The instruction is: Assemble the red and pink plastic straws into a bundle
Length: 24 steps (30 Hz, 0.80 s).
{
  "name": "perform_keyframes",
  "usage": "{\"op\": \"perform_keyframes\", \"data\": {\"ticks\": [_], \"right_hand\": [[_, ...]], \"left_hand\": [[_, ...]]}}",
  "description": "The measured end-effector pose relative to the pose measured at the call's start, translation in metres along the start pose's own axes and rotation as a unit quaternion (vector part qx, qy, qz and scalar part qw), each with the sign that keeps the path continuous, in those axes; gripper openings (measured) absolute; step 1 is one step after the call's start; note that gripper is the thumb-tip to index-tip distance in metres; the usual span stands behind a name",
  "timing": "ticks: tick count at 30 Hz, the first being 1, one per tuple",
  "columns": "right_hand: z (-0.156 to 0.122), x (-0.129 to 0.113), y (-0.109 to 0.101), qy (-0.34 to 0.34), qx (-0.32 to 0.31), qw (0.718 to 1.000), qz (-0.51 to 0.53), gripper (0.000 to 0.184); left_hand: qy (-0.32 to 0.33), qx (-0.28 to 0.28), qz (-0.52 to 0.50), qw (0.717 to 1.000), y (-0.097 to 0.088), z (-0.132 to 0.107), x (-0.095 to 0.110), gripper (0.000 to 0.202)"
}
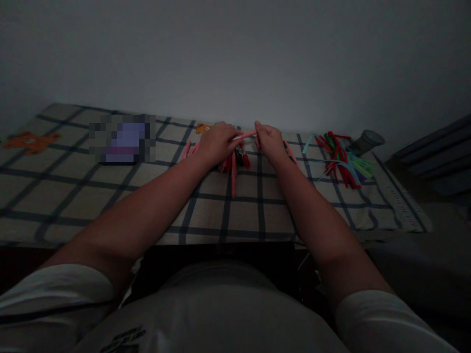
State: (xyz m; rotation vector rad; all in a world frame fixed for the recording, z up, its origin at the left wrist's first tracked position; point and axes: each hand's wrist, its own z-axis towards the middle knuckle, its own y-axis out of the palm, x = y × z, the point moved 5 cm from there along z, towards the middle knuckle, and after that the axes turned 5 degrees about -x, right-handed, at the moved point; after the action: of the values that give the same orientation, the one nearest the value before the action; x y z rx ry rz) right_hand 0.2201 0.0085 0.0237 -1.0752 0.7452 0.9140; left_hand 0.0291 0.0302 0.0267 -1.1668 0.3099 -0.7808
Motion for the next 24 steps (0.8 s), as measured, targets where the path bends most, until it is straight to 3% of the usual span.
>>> {"op": "perform_keyframes", "data": {"ticks": [4, 12, 24], "right_hand": [[-0.0002, 0.0009, 0.0019, -0.001, 0.000, 1.000, 0.022, 0.084], [0.0017, 0.0052, 0.0021, -0.016, -0.011, 0.997, 0.074, 0.076], [0.0035, 0.0069, -0.0015, -0.014, -0.010, 1.000, 0.007, 0.073]], "left_hand": [[-0.001, 0.011, -0.008, 1.000, -0.0016, -0.0016, 0.0012, 0.045], [0.014, 0.017, -0.032, 0.999, -0.0025, -0.0016, 0.0020, 0.067], [-0.017, -0.014, 0.000, 1.000, -0.0058, -0.0023, 0.0070, 0.062]]}}
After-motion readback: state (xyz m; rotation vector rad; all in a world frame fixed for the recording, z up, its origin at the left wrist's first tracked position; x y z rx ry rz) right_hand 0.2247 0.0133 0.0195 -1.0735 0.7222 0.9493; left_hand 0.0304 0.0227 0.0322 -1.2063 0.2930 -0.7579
